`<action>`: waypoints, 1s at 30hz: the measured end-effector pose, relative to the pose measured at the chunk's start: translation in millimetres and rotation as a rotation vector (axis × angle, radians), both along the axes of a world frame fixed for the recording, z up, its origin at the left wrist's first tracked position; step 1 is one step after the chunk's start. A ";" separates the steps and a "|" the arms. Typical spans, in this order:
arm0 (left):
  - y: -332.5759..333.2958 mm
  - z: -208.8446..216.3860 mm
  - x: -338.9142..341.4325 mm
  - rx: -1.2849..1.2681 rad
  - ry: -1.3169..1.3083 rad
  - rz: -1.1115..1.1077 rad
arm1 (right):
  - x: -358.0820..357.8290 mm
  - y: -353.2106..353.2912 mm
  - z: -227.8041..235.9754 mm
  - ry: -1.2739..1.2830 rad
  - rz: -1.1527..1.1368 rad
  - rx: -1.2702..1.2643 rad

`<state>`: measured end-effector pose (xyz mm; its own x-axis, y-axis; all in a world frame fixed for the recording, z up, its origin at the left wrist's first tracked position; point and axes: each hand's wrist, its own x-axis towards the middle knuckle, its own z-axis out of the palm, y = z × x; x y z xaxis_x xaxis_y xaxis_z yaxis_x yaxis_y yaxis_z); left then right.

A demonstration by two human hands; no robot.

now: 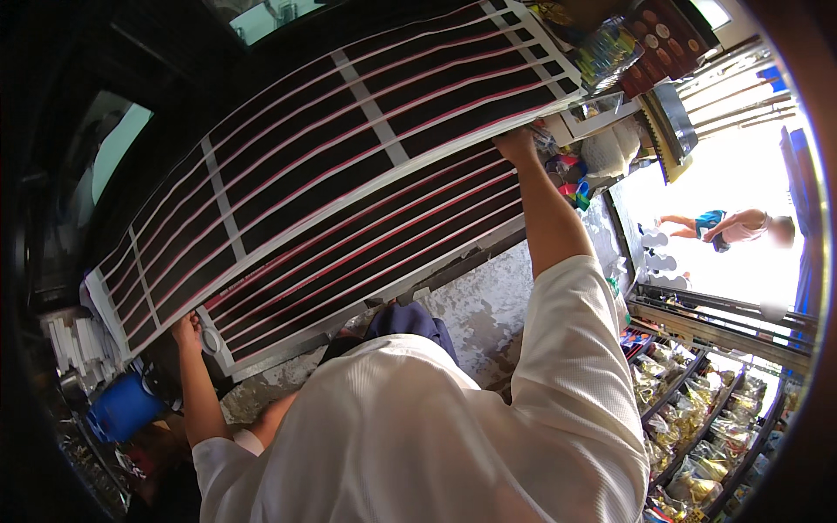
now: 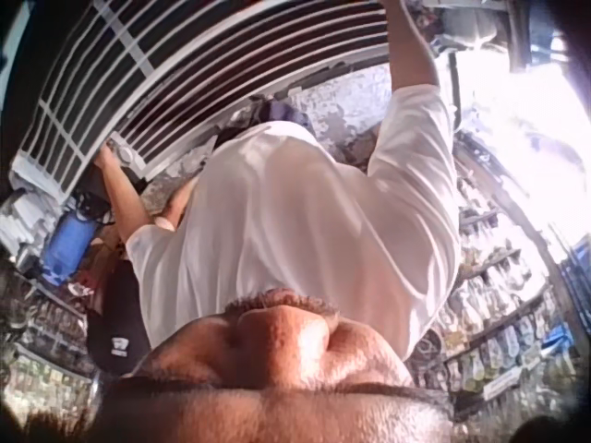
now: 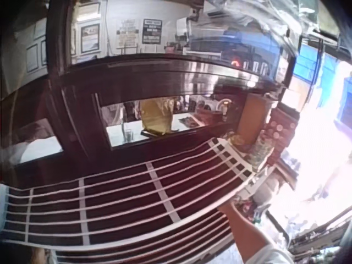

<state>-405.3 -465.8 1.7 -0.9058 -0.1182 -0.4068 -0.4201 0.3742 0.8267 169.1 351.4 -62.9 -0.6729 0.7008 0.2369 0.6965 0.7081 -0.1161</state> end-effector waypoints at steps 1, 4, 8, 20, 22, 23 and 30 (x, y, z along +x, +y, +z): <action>-0.1 -1.2 -0.5 -0.030 -0.014 0.033 | -1.2 0.3 -2.8 0.036 -0.020 -0.072; 2.4 -6.2 -2.4 0.005 -0.029 -0.004 | -10.4 -3.6 -5.3 0.036 -0.137 -0.176; 6.6 -8.3 -2.5 -0.019 -0.076 0.013 | -18.6 -24.0 4.4 0.091 -0.367 -0.311; -9.4 -23.6 -18.6 -0.300 -0.140 -0.200 | -23.3 -201.8 55.9 0.647 -0.482 -0.186; -5.5 -36.0 -15.5 -0.322 -0.047 -0.219 | -34.3 -263.1 63.5 0.719 -0.371 -0.060; -3.6 -34.9 -18.5 -0.278 -0.064 -0.271 | -40.8 -290.5 70.8 0.737 -0.372 -0.106; 19.4 -32.9 -25.8 -0.540 0.019 -0.573 | -90.7 -438.1 142.3 0.935 -0.363 -0.356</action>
<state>-431.1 -446.4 -31.2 -0.8918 0.1921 -0.4096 -0.0279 0.8803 0.4736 78.3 -86.7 79.4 -0.0660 0.9536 0.2936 0.3861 0.2957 -0.8738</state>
